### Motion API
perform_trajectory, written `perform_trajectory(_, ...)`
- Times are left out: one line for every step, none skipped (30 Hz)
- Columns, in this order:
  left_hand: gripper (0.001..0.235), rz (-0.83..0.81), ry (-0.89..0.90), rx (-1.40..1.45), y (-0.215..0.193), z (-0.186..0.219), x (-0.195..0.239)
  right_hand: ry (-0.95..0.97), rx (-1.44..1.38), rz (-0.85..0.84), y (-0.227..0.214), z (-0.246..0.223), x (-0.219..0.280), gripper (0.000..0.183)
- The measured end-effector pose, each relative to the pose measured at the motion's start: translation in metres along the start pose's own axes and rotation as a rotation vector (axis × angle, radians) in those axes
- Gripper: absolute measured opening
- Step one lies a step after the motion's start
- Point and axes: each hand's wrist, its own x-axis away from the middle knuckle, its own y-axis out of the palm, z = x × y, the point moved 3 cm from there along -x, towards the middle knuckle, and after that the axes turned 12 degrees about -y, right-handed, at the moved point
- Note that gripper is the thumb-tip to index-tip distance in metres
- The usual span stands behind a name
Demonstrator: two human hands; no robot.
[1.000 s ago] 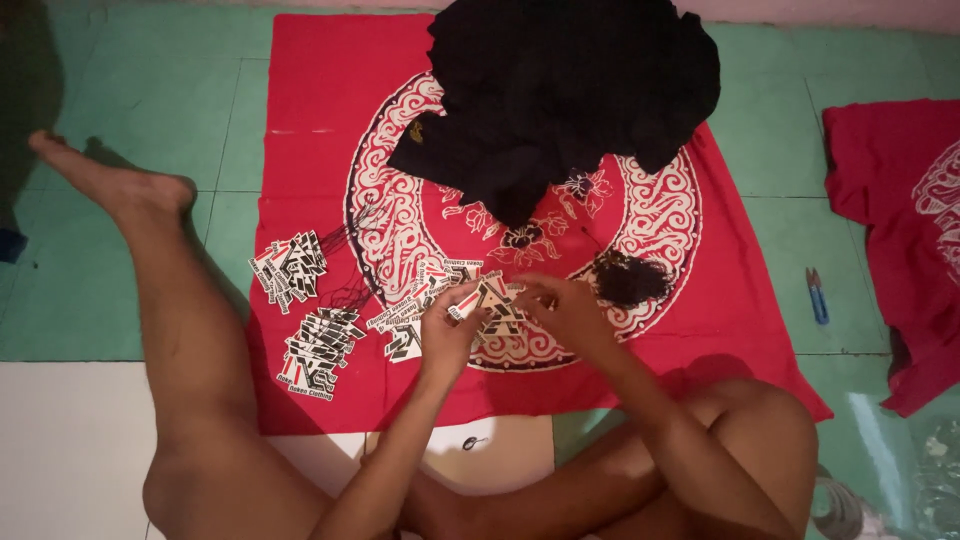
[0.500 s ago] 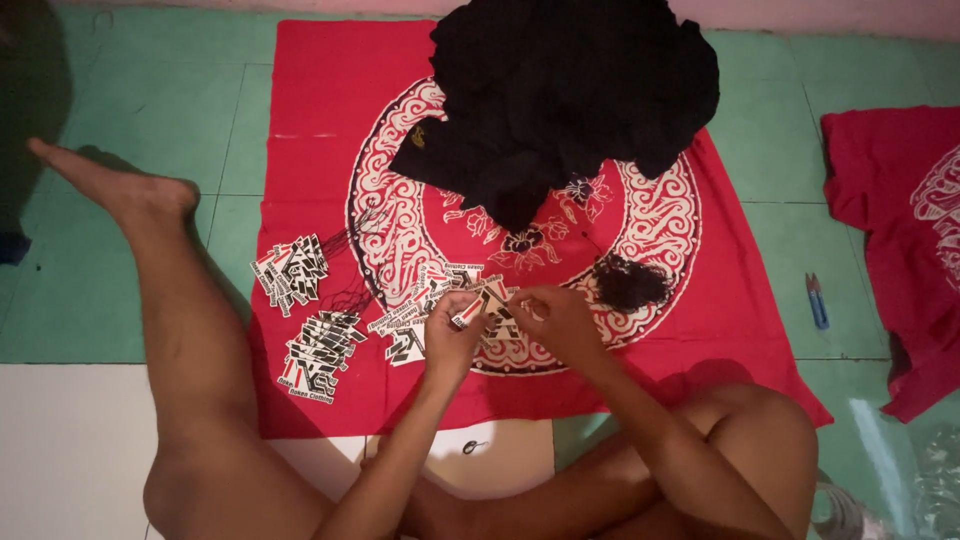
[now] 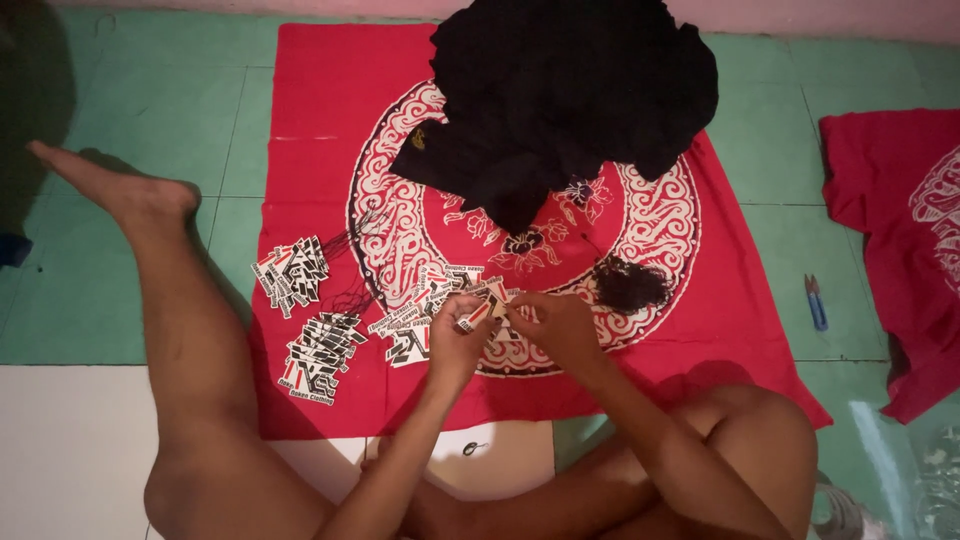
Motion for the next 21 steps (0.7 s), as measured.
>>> perform_trajectory(0.121,-0.006,-0.006,-0.001,0.001,0.001,0.001,0.083,-0.044,-0.036,-0.001,0.000,0.000,0.007)
perform_trajectory(0.119,-0.011,-0.013,-0.004,0.001,0.002,0.001,0.167,-0.089,-0.074,-0.001,0.000,0.000,0.008)
perform_trajectory(0.119,-0.010,-0.012,-0.004,0.001,0.001,0.001,0.166,-0.090,-0.074,0.000,0.000,0.000,0.008)
perform_trajectory(0.122,-0.002,-0.011,-0.012,0.000,0.000,0.001,0.110,-0.056,-0.056,0.000,-0.001,0.000,0.006)
perform_trajectory(0.124,0.007,-0.009,-0.021,0.000,-0.001,0.001,0.053,-0.023,-0.038,0.000,-0.002,0.000,0.005)
perform_trajectory(0.124,0.006,-0.009,-0.021,0.004,0.002,0.007,0.053,-0.023,-0.038,0.001,-0.001,0.001,0.005)
perform_trajectory(0.124,0.030,-0.059,-0.010,0.008,0.003,0.013,0.054,0.001,-0.043,0.003,0.001,0.002,0.004)
perform_trajectory(0.124,0.054,-0.108,0.002,0.011,0.004,0.018,0.055,0.024,-0.047,0.004,0.002,0.002,0.003)
perform_trajectory(0.124,0.053,-0.107,0.002,0.009,0.003,0.015,0.054,0.024,-0.047,0.002,0.001,0.000,0.003)
perform_trajectory(0.124,0.036,-0.085,0.001,0.007,0.002,0.013,0.089,0.007,-0.088,0.001,0.002,-0.001,0.008)
perform_trajectory(0.124,0.019,-0.062,-0.001,0.005,0.002,0.010,0.123,-0.010,-0.129,0.000,0.002,-0.003,0.013)
perform_trajectory(0.124,0.020,-0.060,0.000,0.003,0.001,0.006,0.121,-0.012,-0.129,0.001,0.008,-0.001,0.013)
perform_trajectory(0.121,-0.008,-0.024,-0.011,0.002,0.001,0.003,0.089,-0.108,-0.085,0.002,0.012,0.000,0.012)
perform_trajectory(0.118,-0.036,0.012,-0.025,0.000,0.002,0.001,0.060,-0.204,-0.041,0.003,0.015,0.003,0.015)
perform_trajectory(0.118,-0.036,0.013,-0.028,-0.001,0.003,0.003,0.061,-0.207,-0.040,-0.003,0.010,0.001,0.015)
perform_trajectory(0.120,-0.010,-0.006,-0.031,0.001,0.002,0.003,0.204,-0.334,-0.053,-0.007,0.008,-0.002,0.018)
perform_trajectory(0.123,0.015,-0.025,-0.034,0.003,0.001,0.003,0.347,-0.461,-0.065,-0.011,0.006,-0.005,0.022)
perform_trajectory(0.123,0.011,-0.022,-0.028,0.005,0.003,0.003,0.340,-0.458,-0.062,-0.014,0.006,-0.006,0.022)
perform_trajectory(0.120,0.016,-0.029,-0.037,0.006,0.005,0.002,0.334,-0.500,-0.126,-0.014,0.004,-0.007,0.028)
perform_trajectory(0.117,0.025,-0.037,-0.044,0.004,0.007,0.001,0.327,-0.541,-0.196,-0.014,0.002,-0.007,0.037)
perform_trajectory(0.117,0.026,-0.036,-0.036,0.006,0.009,0.006,0.320,-0.536,-0.198,-0.006,0.006,-0.004,0.037)
